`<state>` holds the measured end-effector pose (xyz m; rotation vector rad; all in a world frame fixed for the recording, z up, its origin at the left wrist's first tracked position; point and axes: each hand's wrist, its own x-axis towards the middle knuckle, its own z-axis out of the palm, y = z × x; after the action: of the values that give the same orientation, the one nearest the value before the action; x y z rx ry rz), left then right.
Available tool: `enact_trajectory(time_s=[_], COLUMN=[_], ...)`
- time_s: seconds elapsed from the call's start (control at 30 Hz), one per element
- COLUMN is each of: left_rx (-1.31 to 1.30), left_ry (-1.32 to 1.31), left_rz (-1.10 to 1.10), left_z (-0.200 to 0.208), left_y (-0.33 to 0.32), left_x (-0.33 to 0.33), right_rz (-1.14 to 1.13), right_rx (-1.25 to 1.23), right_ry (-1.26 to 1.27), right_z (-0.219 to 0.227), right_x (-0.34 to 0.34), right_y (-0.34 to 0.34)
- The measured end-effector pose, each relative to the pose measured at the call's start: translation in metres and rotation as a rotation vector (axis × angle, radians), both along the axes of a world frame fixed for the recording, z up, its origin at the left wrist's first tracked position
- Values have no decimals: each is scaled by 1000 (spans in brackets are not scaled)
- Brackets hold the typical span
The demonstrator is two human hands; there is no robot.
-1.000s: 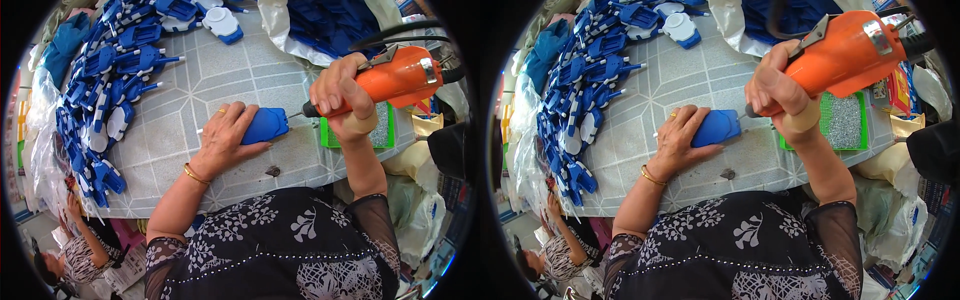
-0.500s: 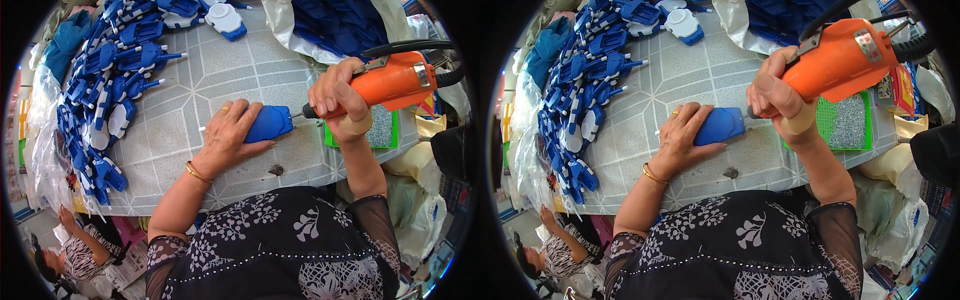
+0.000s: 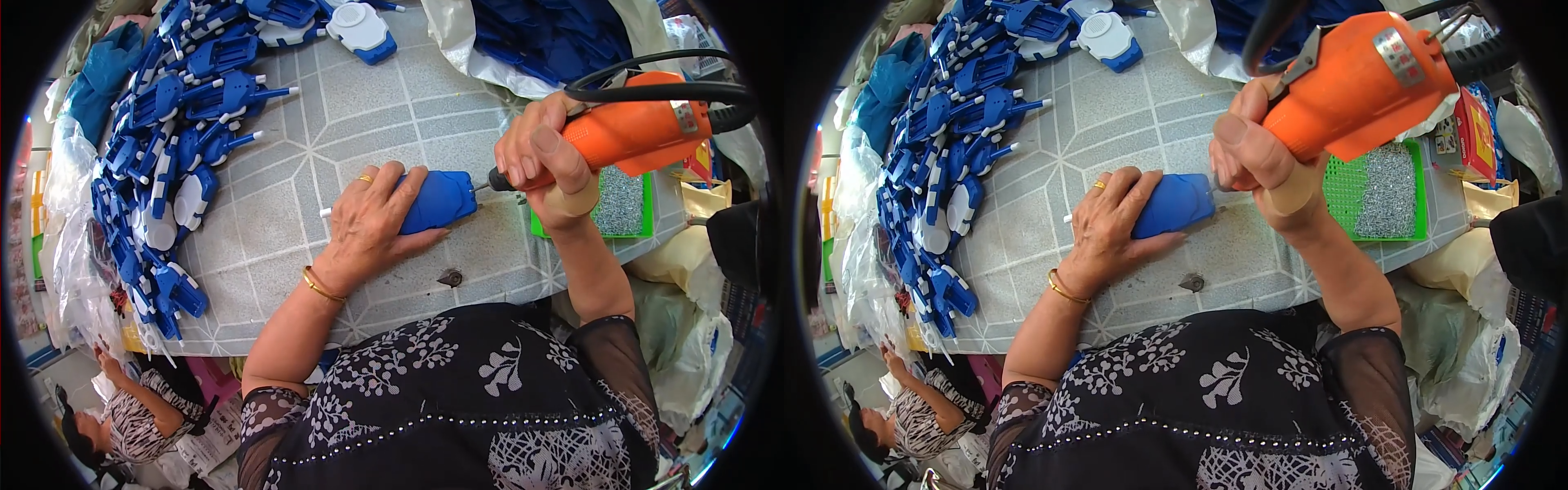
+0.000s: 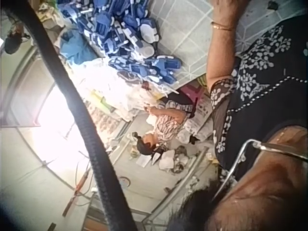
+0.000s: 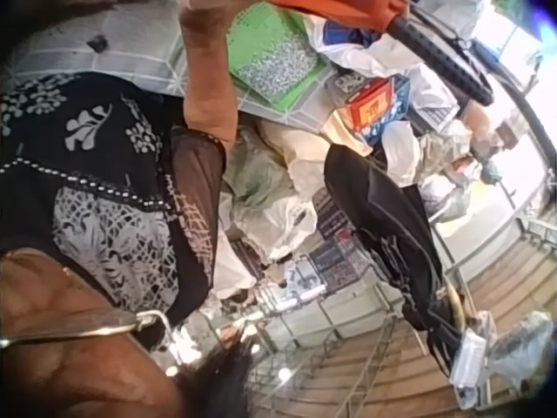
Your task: Assembling blue and white plastic toy components at a workbench using an electric screwdriver.
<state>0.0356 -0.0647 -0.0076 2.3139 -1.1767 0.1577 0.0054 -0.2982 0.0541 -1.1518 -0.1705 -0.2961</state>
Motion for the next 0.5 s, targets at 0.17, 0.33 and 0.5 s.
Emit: enact_trajectory(time_s=[0.17, 0.33, 0.5], left_rx=[11, 6, 3], left_ry=[0, -3, -13], left_rz=[6, 7, 0], left_z=[1, 1, 1], left_y=[-1, -1, -2], left_x=[-1, -1, 0], right_rz=[-33, 93, 92], right_rx=[59, -51, -38], right_ry=[6, -84, -79], right_z=[2, -6, -10], right_x=[0, -2, -2], right_y=[3, -6, -7])
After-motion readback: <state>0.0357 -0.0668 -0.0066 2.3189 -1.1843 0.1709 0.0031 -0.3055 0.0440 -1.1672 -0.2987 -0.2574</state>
